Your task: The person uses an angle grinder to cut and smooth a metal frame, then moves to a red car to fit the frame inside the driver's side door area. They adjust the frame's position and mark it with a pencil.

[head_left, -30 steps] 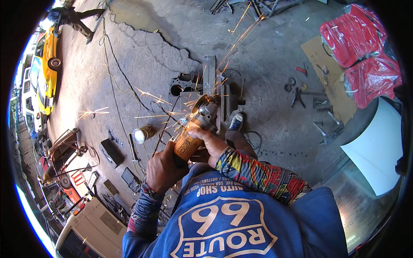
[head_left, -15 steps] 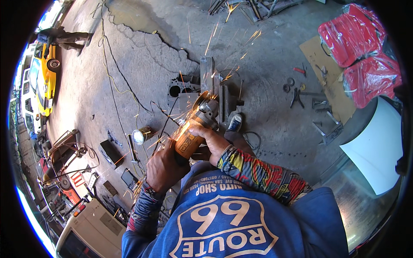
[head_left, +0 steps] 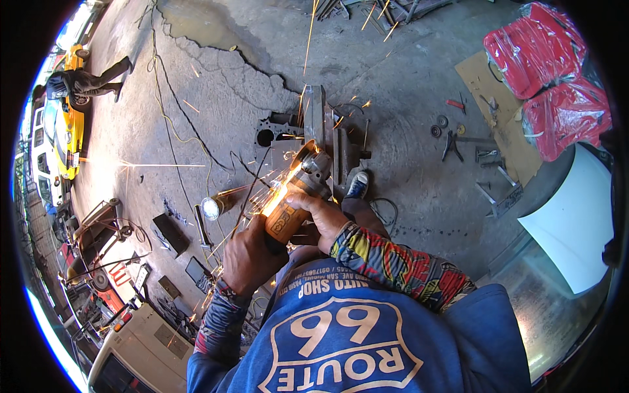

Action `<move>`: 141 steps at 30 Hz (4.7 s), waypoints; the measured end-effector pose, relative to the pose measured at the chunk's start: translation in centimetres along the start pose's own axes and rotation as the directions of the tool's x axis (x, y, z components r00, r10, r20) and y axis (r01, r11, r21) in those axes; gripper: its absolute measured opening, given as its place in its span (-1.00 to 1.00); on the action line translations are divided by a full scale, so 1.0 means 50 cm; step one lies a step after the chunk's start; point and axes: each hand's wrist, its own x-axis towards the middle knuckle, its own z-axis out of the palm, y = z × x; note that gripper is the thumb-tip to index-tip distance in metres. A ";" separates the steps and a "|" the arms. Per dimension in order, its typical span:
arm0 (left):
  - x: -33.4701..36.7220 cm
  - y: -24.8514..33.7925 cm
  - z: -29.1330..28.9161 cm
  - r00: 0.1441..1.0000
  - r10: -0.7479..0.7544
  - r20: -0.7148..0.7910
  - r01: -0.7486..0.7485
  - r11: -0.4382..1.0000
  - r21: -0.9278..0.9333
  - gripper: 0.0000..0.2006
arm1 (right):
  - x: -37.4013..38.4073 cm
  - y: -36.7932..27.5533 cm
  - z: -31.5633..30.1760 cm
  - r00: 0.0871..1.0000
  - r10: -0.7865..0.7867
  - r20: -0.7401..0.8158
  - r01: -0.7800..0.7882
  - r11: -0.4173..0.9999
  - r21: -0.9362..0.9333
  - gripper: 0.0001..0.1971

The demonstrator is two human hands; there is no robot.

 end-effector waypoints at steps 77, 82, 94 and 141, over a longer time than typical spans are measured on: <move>-0.021 -0.022 -0.006 1.000 -0.007 0.010 0.007 1.000 -0.005 -0.48 | -0.015 0.020 0.023 0.998 -0.038 -0.057 0.039 0.999 0.009 -0.43; -0.056 -0.074 0.014 0.999 -0.013 -0.034 0.008 0.990 -0.143 -0.44 | 0.008 0.066 0.061 0.982 -0.182 -0.052 0.179 0.982 -0.068 -0.53; -0.031 -0.360 0.019 0.995 0.093 -0.026 -0.096 0.948 -0.303 -0.47 | 0.152 0.263 0.208 0.752 -0.651 -0.104 0.611 0.748 -0.260 -0.49; 0.713 -0.936 -0.663 0.745 0.666 0.044 -0.641 0.732 -0.233 -0.59 | 0.759 -0.012 1.045 0.559 -0.745 -0.363 0.801 0.599 0.005 -0.34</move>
